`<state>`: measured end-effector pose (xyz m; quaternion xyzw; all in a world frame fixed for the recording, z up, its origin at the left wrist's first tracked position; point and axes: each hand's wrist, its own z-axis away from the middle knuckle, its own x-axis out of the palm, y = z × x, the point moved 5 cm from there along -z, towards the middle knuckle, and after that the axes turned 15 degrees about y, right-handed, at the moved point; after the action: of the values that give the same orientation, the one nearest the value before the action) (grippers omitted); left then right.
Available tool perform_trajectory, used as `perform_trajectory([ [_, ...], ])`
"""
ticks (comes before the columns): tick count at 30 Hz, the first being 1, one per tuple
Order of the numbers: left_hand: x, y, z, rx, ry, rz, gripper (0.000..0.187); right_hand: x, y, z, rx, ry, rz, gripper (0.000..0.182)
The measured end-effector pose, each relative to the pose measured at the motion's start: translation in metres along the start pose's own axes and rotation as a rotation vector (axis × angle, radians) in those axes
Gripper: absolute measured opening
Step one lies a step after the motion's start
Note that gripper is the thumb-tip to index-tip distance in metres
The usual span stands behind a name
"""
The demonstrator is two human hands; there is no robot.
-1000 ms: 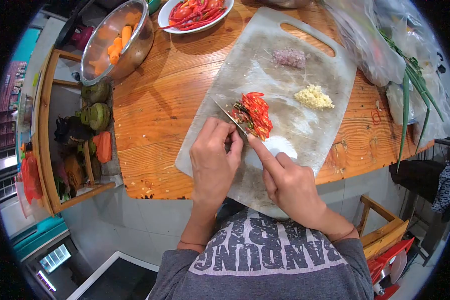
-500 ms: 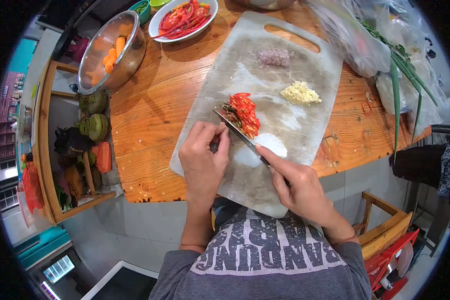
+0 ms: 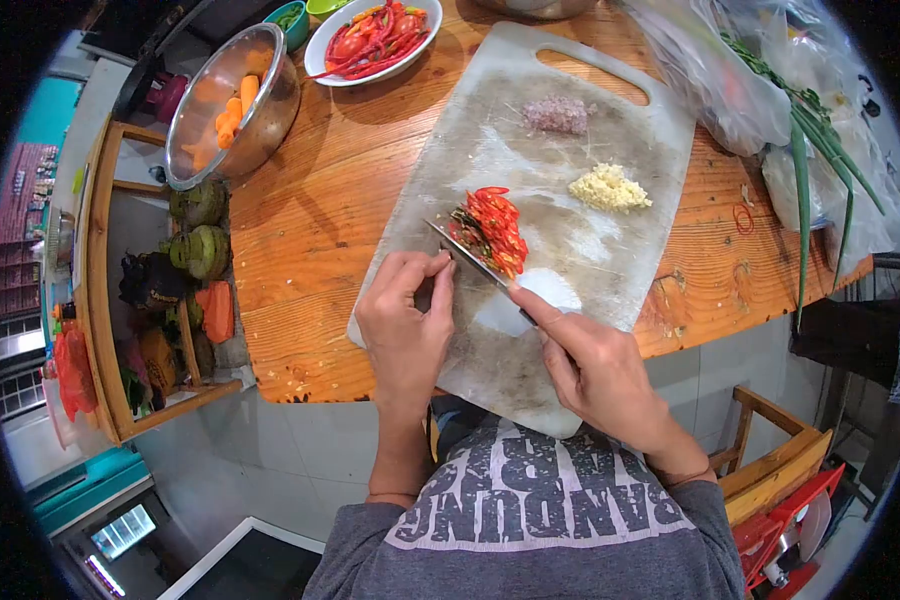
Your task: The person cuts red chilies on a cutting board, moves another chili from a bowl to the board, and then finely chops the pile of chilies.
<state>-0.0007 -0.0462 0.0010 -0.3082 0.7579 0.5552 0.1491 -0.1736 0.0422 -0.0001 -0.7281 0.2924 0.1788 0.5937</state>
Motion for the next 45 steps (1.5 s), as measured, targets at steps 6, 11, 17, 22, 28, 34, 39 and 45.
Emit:
perform_trajectory([
  [6, -0.003, 0.0, -0.001, 0.011, -0.009, -0.005, 0.009, 0.001, -0.006, 0.001, 0.008, -0.008, -0.083, 0.065],
  [11, -0.002, -0.002, -0.001, -0.041, -0.022, 0.015, 0.008, 0.002, -0.007, 0.002, 0.024, -0.02, -0.066, 0.066],
  [17, -0.001, -0.003, -0.001, -0.042, -0.027, 0.012, 0.007, 0.003, -0.007, 0.002, 0.02, -0.032, -0.049, 0.066],
  [22, -0.001, 0.001, -0.002, 0.02, -0.033, -0.014, 0.006, 0.009, -0.01, 0.004, 0.051, -0.075, -0.013, 0.071],
  [28, 0.001, 0.001, -0.001, 0.093, -0.049, -0.037, 0.008, 0.017, -0.02, -0.002, 0.056, -0.098, 0.107, 0.072],
  [34, 0.001, -0.002, -0.002, 0.073, -0.017, 0.02, 0.007, 0.023, -0.018, -0.01, 0.03, -0.076, 0.104, 0.073],
  [39, 0.003, -0.004, -0.002, 0.04, 0.04, 0.021, 0.006, 0.006, -0.016, 0.006, 0.03, -0.098, 0.079, 0.068],
  [45, 0.001, 0.0, -0.004, 0.09, 0.01, -0.014, 0.006, -0.014, -0.009, 0.016, 0.07, -0.078, -0.038, 0.066],
])
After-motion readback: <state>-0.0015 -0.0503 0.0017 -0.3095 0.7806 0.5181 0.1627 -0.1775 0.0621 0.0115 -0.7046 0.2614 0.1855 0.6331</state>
